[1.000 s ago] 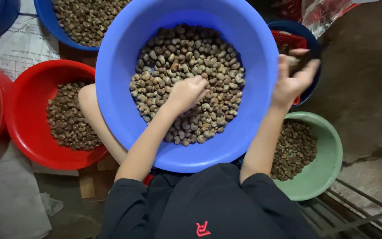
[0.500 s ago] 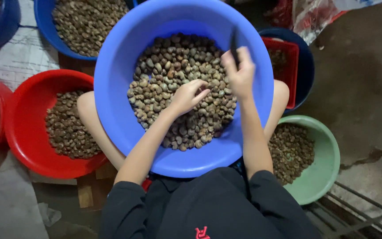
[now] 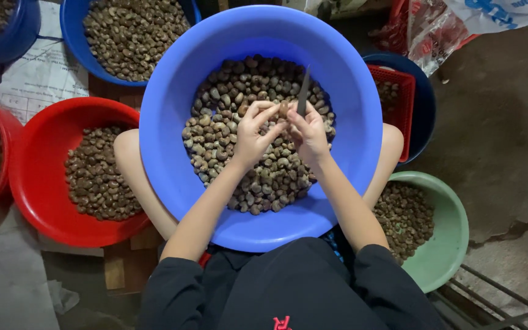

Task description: Sorting and cleaning nuts manually using a small tool

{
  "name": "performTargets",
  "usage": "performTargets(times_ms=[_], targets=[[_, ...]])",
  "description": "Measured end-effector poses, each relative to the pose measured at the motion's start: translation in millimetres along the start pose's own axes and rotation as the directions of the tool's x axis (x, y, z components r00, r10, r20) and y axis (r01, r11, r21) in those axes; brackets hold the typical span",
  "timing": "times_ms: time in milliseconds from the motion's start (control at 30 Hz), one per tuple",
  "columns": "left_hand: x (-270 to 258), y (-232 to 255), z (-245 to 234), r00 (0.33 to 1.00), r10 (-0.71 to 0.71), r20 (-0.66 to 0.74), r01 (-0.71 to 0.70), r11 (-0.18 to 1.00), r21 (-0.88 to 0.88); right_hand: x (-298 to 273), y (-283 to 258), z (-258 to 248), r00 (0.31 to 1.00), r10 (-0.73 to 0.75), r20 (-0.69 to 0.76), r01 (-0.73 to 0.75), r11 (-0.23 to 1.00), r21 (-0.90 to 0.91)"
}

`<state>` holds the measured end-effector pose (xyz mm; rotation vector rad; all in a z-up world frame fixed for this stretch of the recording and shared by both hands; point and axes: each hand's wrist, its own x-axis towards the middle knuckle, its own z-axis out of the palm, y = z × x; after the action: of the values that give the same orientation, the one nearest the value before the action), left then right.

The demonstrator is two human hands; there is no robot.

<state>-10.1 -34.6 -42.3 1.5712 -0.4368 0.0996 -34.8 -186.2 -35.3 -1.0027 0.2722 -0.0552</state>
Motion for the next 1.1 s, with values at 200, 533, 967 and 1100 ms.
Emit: performTargets(times_ms=[200, 533, 967, 1100], targets=[[0.9, -31.2, -1.4, 1.000, 0.026, -0.014, -0.026, 1.000, 0.001, 3.8, 3.4, -8.9, 0.912, -0.396, 0.111, 0.382, 0.718, -0.582], [11.8, 13.3, -25.7, 0.996, 0.076, 0.052, -0.074, 0.997, -0.033, 2.4, -21.9, -19.5, 0.625, -0.498, 0.601, 0.555, -0.258, -0.791], [15.0, 20.2, -30.1, 0.966, 0.204, 0.158, -0.210, 0.977, 0.024, 0.2, -35.3, -11.0, 0.764, -0.440, 0.471, 0.548, 0.058, -0.835], [15.7, 25.7, -33.1, 0.947, 0.224, 0.231, -0.285, 0.916, 0.281, -1.7, -25.1, 1.8, 0.901, -0.335, 0.277, 0.433, 0.635, -0.640]])
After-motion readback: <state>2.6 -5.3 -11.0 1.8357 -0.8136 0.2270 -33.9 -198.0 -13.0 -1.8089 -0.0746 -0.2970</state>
